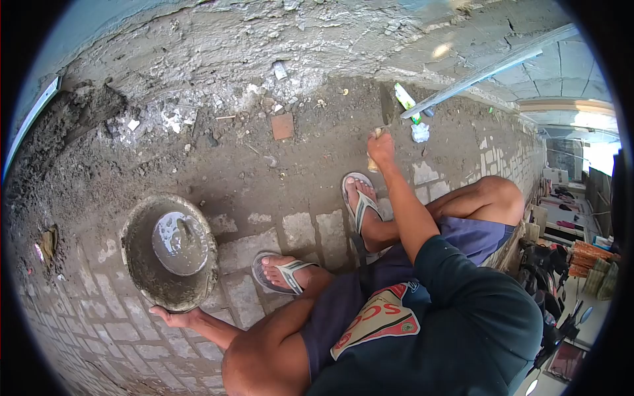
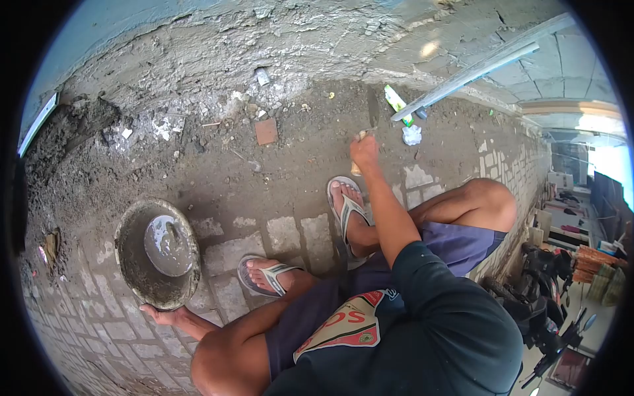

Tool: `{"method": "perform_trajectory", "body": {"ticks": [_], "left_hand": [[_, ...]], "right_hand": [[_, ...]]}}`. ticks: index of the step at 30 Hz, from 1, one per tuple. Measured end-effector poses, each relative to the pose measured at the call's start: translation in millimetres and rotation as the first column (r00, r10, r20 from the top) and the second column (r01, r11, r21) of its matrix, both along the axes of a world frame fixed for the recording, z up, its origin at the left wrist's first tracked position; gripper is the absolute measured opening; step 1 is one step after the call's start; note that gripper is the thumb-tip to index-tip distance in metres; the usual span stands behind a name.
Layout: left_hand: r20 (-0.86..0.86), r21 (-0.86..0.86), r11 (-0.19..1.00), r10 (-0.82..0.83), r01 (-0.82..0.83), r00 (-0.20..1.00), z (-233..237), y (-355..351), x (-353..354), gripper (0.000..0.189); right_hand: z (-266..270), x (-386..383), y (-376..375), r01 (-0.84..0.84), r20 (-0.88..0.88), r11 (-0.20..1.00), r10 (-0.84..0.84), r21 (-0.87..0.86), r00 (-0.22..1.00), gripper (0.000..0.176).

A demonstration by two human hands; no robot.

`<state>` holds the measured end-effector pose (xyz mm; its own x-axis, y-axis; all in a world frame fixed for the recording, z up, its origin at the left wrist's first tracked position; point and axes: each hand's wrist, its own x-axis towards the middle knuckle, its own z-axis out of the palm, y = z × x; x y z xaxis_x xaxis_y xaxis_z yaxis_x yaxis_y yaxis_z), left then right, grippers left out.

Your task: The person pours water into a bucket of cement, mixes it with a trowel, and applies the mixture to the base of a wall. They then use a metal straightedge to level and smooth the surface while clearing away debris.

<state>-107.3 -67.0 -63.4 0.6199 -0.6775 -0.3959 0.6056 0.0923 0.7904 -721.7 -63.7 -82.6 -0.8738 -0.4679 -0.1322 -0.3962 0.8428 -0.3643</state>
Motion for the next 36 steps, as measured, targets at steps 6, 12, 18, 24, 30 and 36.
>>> {"method": "perform_trajectory", "body": {"ticks": [6,12,18,24,30,36], "left_hand": [[0.027,0.058,0.996,0.067,-0.068,0.997,-0.4,-0.6,2.3,0.062],[0.097,0.1,0.99,0.091,-0.101,0.991,2.8,-1.1,-0.3,0.062],[0.052,0.055,0.994,0.094,-0.096,0.994,7.3,-2.8,-7.8,0.062],[0.038,0.067,0.994,0.084,-0.086,0.996,9.6,-3.7,-7.8,0.065],[0.035,0.02,0.999,0.049,-0.05,0.998,3.2,-2.1,-4.4,0.063],[0.071,-0.006,0.999,0.051,-0.051,0.996,-4.4,-4.9,1.6,0.061]], "right_hand": [[-5.6,105.0,-7.1,-0.204,0.261,0.978,0.211,-0.052,0.942,0.045],[34.4,120.3,12.7,-0.218,0.193,0.976,0.217,-0.015,0.957,0.043],[-0.3,75.0,22.0,0.128,0.342,0.991,-0.109,-0.034,0.933,0.041],[9.4,114.6,29.2,-0.083,0.157,0.996,0.085,-0.017,0.984,0.035],[-48.5,12.4,-13.8,0.191,0.185,0.972,-0.164,-0.134,0.969,0.033],[-15.7,122.2,-32.3,-0.153,0.199,0.985,0.166,-0.075,0.966,0.039]]}}
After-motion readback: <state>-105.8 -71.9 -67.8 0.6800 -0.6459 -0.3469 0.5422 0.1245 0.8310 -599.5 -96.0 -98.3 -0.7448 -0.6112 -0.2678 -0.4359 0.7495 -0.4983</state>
